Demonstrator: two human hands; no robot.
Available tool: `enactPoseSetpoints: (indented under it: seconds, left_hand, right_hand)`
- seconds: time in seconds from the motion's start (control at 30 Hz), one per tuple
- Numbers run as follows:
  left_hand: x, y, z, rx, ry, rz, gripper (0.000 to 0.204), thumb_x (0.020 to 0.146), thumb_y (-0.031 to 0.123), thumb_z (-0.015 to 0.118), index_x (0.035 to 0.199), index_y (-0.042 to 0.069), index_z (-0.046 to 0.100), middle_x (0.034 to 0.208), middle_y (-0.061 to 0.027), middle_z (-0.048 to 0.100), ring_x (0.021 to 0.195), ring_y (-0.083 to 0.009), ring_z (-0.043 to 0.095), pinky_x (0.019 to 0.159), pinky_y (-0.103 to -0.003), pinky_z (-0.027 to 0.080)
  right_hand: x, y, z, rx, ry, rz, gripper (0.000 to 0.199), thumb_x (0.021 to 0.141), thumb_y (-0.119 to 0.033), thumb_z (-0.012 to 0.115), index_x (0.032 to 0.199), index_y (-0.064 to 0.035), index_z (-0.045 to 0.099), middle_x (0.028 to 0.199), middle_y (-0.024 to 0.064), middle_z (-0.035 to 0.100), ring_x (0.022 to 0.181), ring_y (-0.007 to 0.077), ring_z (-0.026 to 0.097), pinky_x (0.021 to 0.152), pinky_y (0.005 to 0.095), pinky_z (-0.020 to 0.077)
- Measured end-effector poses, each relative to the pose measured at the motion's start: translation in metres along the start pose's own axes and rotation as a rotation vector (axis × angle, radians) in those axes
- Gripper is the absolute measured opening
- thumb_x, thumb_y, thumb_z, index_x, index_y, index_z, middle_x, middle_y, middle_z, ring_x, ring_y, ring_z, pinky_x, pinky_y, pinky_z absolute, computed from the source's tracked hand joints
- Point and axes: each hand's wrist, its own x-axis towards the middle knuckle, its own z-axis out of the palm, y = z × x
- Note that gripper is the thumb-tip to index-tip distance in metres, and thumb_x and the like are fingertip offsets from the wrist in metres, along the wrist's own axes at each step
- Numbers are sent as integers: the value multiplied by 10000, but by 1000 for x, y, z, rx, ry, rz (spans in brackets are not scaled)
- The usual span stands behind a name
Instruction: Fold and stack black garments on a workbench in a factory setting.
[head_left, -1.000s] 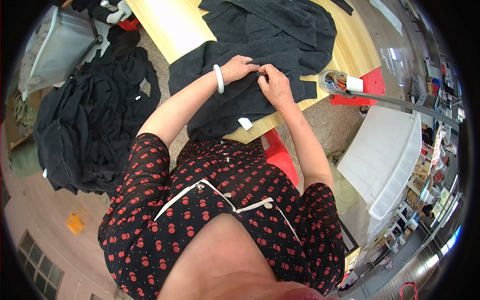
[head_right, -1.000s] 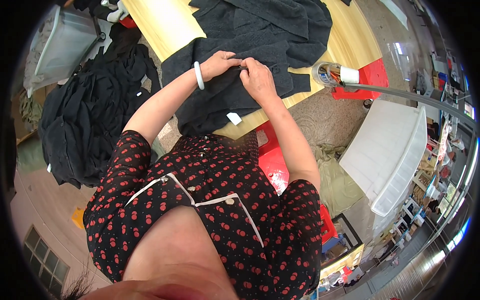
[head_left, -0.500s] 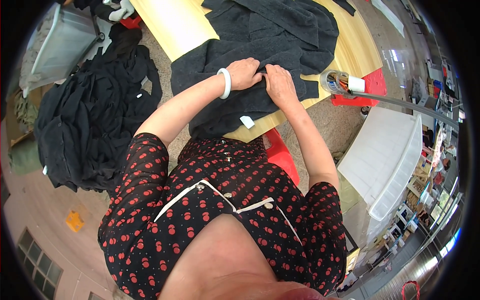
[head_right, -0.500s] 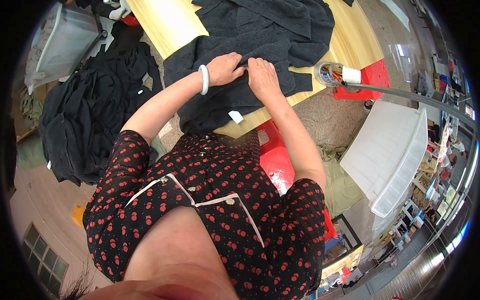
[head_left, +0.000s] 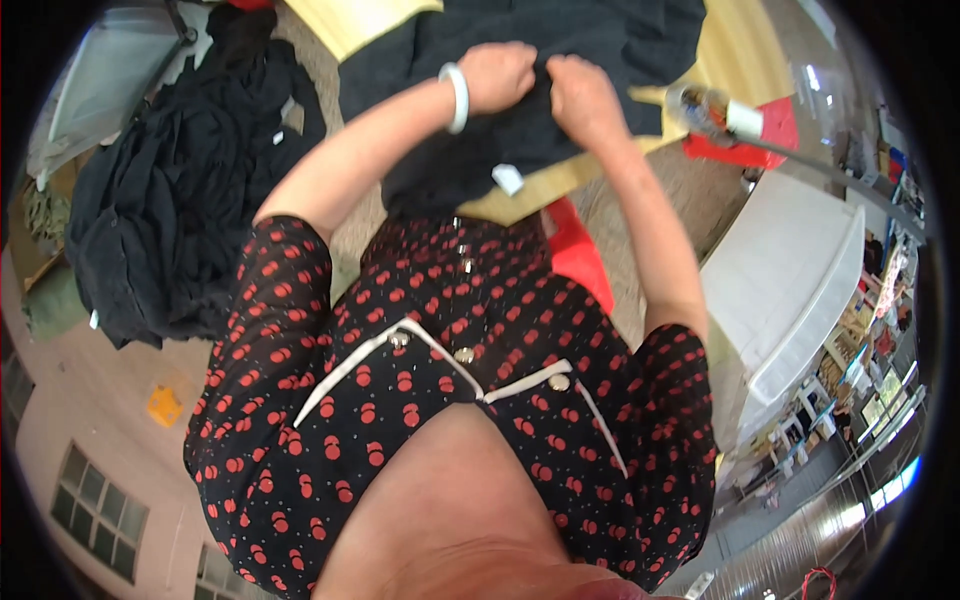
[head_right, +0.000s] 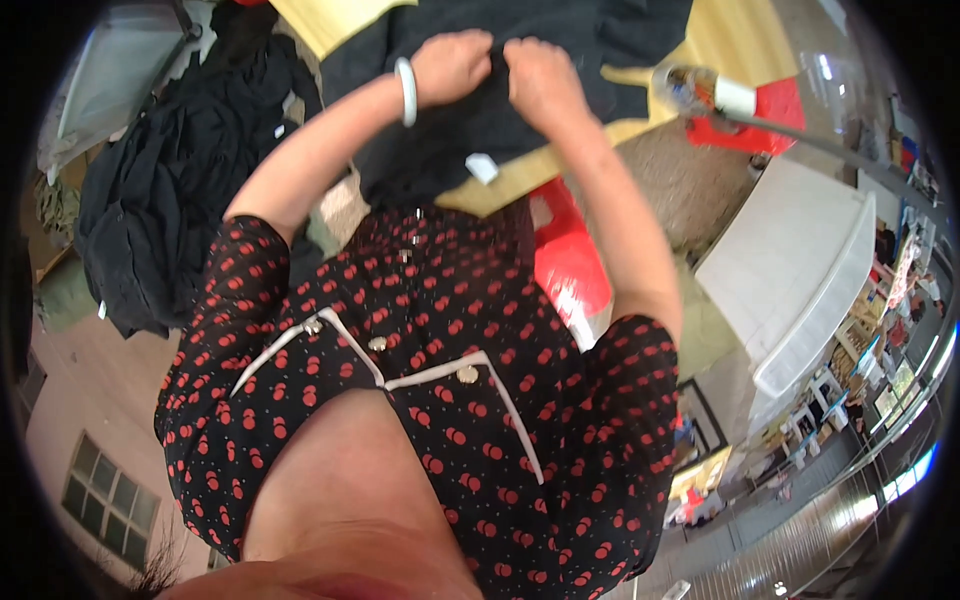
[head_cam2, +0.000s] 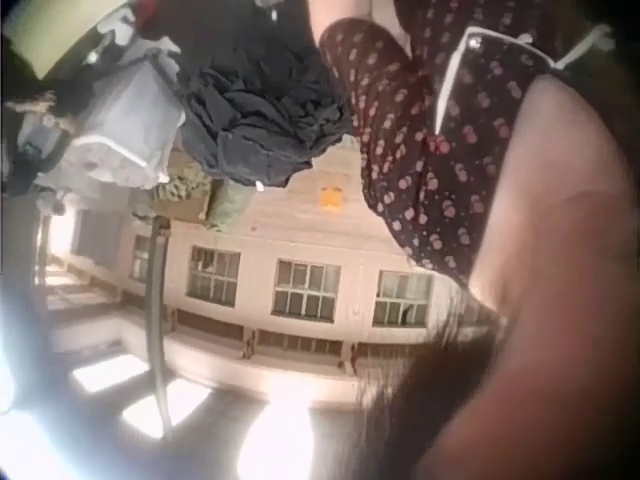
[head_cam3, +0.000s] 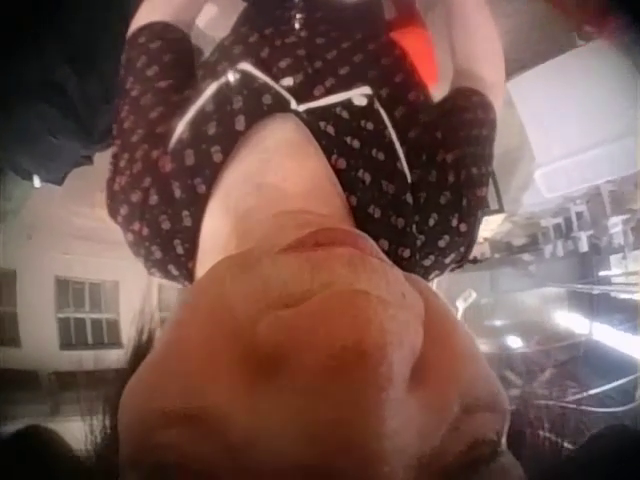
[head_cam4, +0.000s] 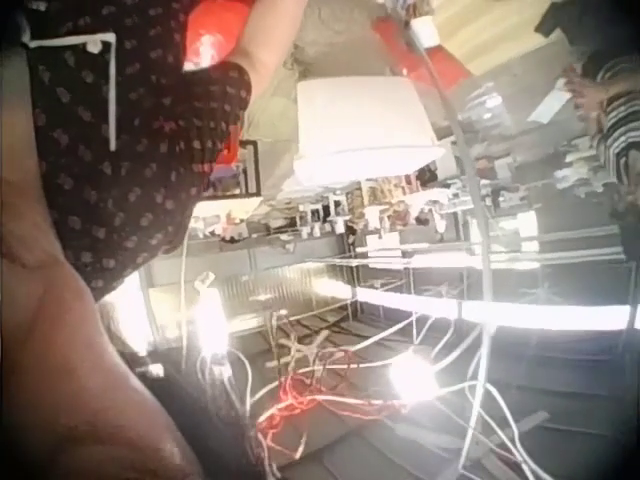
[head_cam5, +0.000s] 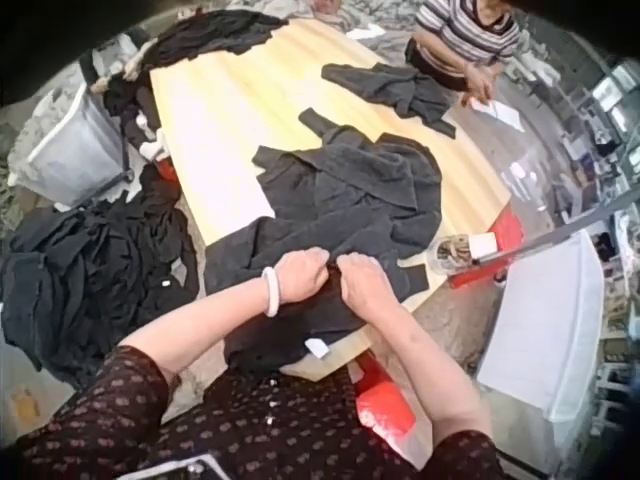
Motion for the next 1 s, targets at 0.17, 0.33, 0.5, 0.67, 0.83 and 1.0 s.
enactPoseSetpoints:
  seconds: [0.17, 0.33, 0.5, 0.67, 0.83, 1.0]
  left_hand:
    - [4, -21, -6, -204, -155, -23, 204, 820, 140, 431, 881, -28, 529, 890, -244, 561, 862, -357, 547, 759, -380, 436]
    - [6, -8, -42, -534, -257, -43, 230, 823, 172, 474, 890, -40, 537, 851, -238, 575, 868, -352, 558, 742, -378, 441]
    - [-23, -11, -75, -832, -458, -229, 379, 830, 340, 547, 973, -10, 568, 809, -21, 581, 763, -57, 495, 695, -232, 422]
    - [-45, -40, -76, -1151, -386, -445, 333, 831, 298, 564, 1006, 14, 571, 918, 18, 584, 843, -40, 497, 778, -195, 397]
    - [-45, -82, -14, -1203, -332, -610, 219, 834, 268, 559, 887, 60, 606, 848, 36, 585, 790, -45, 493, 741, -195, 388]
    - [-46, -82, 2, -1127, -353, -727, 192, 845, 253, 523, 857, 81, 608, 790, 37, 576, 755, -59, 491, 727, -213, 388]
  right_hand:
    - [3, -3, -8, 203, -45, 9, 235, 789, -152, 536, 1003, -54, 545, 895, 137, 588, 815, 318, 569, 707, 351, 453]
    - [13, -18, -40, 354, -163, 342, 216, 816, -177, 536, 985, -42, 546, 872, 132, 600, 772, 254, 586, 707, 297, 454]
    - [29, -15, -63, 485, -270, 252, 246, 830, -217, 555, 1001, -40, 560, 803, 74, 598, 759, 97, 548, 708, 236, 427]
    - [49, 0, -102, 604, 9, 320, 206, 855, -185, 544, 955, -12, 592, 797, -42, 569, 790, 33, 499, 723, 167, 400]
    - [43, 60, -25, -163, -69, 323, 202, 796, -176, 528, 965, -80, 582, 935, 162, 592, 890, 334, 550, 765, 369, 448]
    - [40, 4, 6, 106, -63, -103, 218, 733, -133, 599, 919, -22, 579, 903, 138, 594, 855, 306, 554, 768, 372, 436]
